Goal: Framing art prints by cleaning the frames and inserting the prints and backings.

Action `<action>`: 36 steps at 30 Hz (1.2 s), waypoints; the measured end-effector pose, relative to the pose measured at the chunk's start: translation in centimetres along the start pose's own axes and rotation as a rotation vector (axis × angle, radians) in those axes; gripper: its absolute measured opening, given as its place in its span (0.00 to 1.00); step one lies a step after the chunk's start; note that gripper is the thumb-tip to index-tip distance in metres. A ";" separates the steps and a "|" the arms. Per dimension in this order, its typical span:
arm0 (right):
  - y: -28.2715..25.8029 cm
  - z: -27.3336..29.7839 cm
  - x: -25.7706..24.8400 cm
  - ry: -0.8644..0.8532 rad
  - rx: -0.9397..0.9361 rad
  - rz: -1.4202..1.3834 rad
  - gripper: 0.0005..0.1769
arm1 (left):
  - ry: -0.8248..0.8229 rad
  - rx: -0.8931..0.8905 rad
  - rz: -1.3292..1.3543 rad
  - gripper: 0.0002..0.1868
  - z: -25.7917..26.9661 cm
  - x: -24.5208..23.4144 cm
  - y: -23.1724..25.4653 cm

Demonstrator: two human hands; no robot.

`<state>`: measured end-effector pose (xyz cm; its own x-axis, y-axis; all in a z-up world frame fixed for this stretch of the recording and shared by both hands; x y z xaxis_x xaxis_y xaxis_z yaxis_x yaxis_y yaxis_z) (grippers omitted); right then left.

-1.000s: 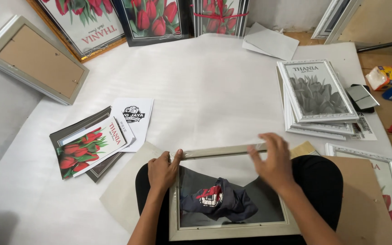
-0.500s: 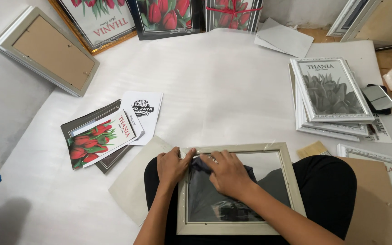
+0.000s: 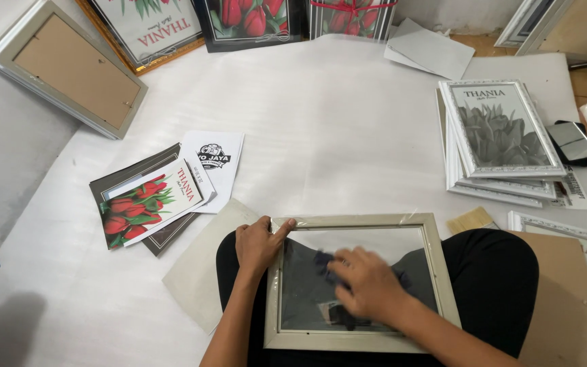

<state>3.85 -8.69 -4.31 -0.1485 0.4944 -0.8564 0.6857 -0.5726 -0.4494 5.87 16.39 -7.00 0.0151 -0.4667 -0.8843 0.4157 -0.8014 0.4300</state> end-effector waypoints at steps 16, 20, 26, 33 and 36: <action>-3.3 2.8 -0.8 -0.024 -0.056 -0.120 0.23 | 0.006 -0.039 -0.001 0.41 0.1 0.2 -0.3; -3.4 3.5 -1.9 -0.100 -0.073 -0.230 0.30 | 0.008 -0.072 0.032 0.40 0.5 -0.6 0.0; 3.7 5.0 -3.4 0.173 0.376 0.067 0.57 | 0.031 -0.062 0.082 0.41 0.5 -0.7 0.1; 9.2 5.3 -4.6 0.171 0.692 0.146 0.52 | 0.084 -0.056 0.255 0.35 0.9 -1.8 0.5; 9.8 4.3 -4.2 0.376 0.738 -0.148 0.49 | 0.035 -0.021 0.304 0.34 0.8 -1.0 -1.1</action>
<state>8.14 -19.18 -6.20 0.1365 0.7082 -0.6927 0.0163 -0.7008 -0.7132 4.68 17.44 -6.44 0.1724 -0.6706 -0.7215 0.4059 -0.6190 0.6724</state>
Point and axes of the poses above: each hand's wrist, its own z-axis away from the middle knuckle, its own x-axis out of the palm, y = z × x, the point moved 2 cm from there along -z, towards the middle knuckle, and after that the axes turned 7 degrees about -z, right-handed, at the moved point
